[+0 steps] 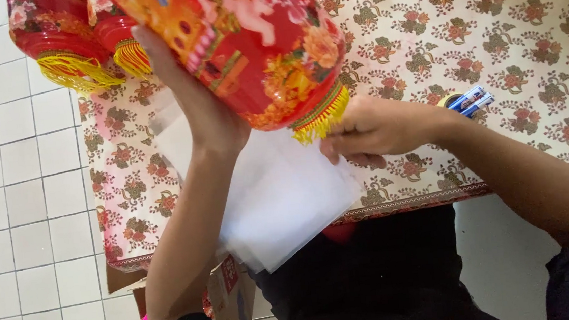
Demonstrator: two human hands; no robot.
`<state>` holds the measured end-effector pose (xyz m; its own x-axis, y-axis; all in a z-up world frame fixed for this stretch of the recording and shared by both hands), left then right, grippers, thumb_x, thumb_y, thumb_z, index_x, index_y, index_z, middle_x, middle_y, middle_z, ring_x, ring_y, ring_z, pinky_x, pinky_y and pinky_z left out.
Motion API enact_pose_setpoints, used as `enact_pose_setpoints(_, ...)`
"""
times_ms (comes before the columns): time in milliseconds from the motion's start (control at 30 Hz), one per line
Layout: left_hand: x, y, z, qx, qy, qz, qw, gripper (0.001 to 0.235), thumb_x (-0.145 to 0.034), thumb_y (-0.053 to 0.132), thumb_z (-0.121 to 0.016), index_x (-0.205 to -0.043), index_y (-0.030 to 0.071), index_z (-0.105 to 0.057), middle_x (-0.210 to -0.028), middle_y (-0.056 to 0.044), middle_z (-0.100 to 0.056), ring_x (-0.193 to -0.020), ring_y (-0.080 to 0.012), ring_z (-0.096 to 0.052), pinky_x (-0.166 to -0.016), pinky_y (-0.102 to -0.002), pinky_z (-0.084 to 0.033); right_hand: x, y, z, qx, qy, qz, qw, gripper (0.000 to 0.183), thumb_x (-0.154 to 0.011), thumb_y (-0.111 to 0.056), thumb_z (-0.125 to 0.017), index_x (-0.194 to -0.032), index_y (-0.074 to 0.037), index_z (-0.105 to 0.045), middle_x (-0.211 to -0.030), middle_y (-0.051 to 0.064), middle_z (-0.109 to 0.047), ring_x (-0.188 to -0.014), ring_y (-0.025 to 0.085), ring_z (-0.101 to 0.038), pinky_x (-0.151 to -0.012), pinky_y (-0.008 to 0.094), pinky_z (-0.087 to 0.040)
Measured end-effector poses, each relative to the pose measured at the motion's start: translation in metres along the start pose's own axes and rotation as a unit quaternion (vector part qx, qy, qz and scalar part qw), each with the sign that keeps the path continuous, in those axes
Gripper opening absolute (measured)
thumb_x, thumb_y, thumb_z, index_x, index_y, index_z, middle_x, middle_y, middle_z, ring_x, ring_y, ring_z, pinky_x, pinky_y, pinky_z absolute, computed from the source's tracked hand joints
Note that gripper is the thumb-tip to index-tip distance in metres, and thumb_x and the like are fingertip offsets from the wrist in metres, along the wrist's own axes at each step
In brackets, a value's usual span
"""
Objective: Assembling a battery-operated decorative lantern by inserting batteries, attaching the handle, and packaging it in a plastic bag.
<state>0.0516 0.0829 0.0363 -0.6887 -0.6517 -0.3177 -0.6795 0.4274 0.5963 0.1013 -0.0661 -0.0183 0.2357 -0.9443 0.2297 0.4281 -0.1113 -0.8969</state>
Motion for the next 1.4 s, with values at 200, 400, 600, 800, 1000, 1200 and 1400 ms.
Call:
enact_pose_setpoints(200,-0.007,0.006,-0.001,-0.051,-0.043,0.011,0.998,0.067,-0.096,0.068,-0.061,-0.138,0.016,-0.052,-0.133,-0.007,-0.062,-0.134,-0.0328,-0.060,-0.120,-0.058,-0.050,-0.002,-0.011,-0.022,0.229,0.089,0.040,0.969,0.043,-0.107,-0.023,-0.050,-0.066,-0.013,-0.059,-0.047,-0.008,-0.054,-0.032,0.001,-0.048,-0.026,0.012,-0.036)
enact_pose_setpoints(400,-0.007,0.026,-0.032,-0.210,-0.072,0.056,0.973,0.058,-0.097,0.063,-0.055,-0.121,0.009,-0.057,-0.117,-0.009,-0.069,-0.112,-0.0240,-0.071,-0.098,-0.042,-0.062,-0.002,-0.038,-0.063,0.515,0.198,0.202,0.809,0.058,-0.102,-0.059,-0.045,-0.143,-0.019,-0.054,-0.144,0.006,-0.059,-0.135,0.036,-0.054,-0.106,0.068,-0.043)
enact_pose_setpoints(600,-0.005,0.051,-0.019,-0.212,-0.042,0.102,0.971,0.060,-0.090,0.063,-0.061,-0.121,0.011,-0.062,-0.116,-0.008,-0.073,-0.110,-0.0257,-0.075,-0.099,-0.044,-0.065,0.002,-0.050,-0.056,0.479,0.249,0.233,0.809,0.013,-0.089,-0.011,-0.075,-0.099,-0.019,-0.076,-0.112,0.003,-0.076,-0.107,0.032,-0.070,-0.093,0.056,-0.050)
enact_pose_setpoints(800,-0.009,0.059,0.011,-0.234,0.064,0.115,0.963,0.077,-0.074,0.067,-0.067,-0.128,0.013,-0.060,-0.122,-0.009,-0.073,-0.118,-0.0288,-0.075,-0.105,-0.049,-0.065,-0.012,-0.044,-0.083,0.505,0.155,0.204,0.824,0.073,-0.098,-0.067,-0.047,-0.147,-0.014,-0.052,-0.152,0.008,-0.053,-0.140,0.033,-0.049,-0.118,0.070,-0.022)
enact_pose_setpoints(1000,-0.001,0.048,-0.023,-0.313,-0.029,0.208,0.927,0.075,-0.079,0.071,-0.054,-0.128,0.015,-0.055,-0.114,-0.005,-0.069,-0.112,-0.0239,-0.075,-0.101,-0.042,-0.068,0.004,-0.044,-0.073,0.406,0.228,0.289,0.836,0.018,-0.095,-0.014,-0.072,-0.113,-0.014,-0.074,-0.124,0.005,-0.074,-0.123,0.034,-0.066,-0.106,0.080,-0.034)
enact_pose_setpoints(1200,-0.024,0.023,0.069,0.242,-0.188,0.320,0.896,0.032,-0.092,0.048,-0.074,-0.092,0.020,-0.061,-0.078,0.008,-0.062,-0.064,-0.0027,-0.056,-0.056,-0.017,-0.045,0.048,0.020,0.019,-0.069,0.499,0.139,0.853,0.018,-0.095,-0.003,-0.057,-0.101,-0.004,-0.074,-0.092,0.010,-0.077,-0.075,0.015,-0.072,-0.056,0.026,-0.058)
enact_pose_setpoints(1400,-0.023,0.019,0.047,0.144,-0.228,0.305,0.913,0.036,-0.095,0.051,-0.066,-0.103,0.016,-0.060,-0.090,0.002,-0.063,-0.078,-0.0111,-0.060,-0.067,-0.025,-0.049,0.079,0.022,0.039,-0.434,0.639,0.082,0.630,0.009,-0.095,-0.019,-0.053,-0.086,-0.018,-0.056,-0.083,0.000,-0.066,-0.086,0.021,-0.074,-0.098,0.039,-0.058)
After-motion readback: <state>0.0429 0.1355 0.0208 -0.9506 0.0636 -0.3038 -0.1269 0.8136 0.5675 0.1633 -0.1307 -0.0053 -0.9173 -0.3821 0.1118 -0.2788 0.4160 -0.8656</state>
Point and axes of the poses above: each hand's wrist, its own x-axis away from the middle knuckle, its own z-axis out of the back of the hand, y = z × x, the point moved 10 cm from there along -x, towards the middle knuckle
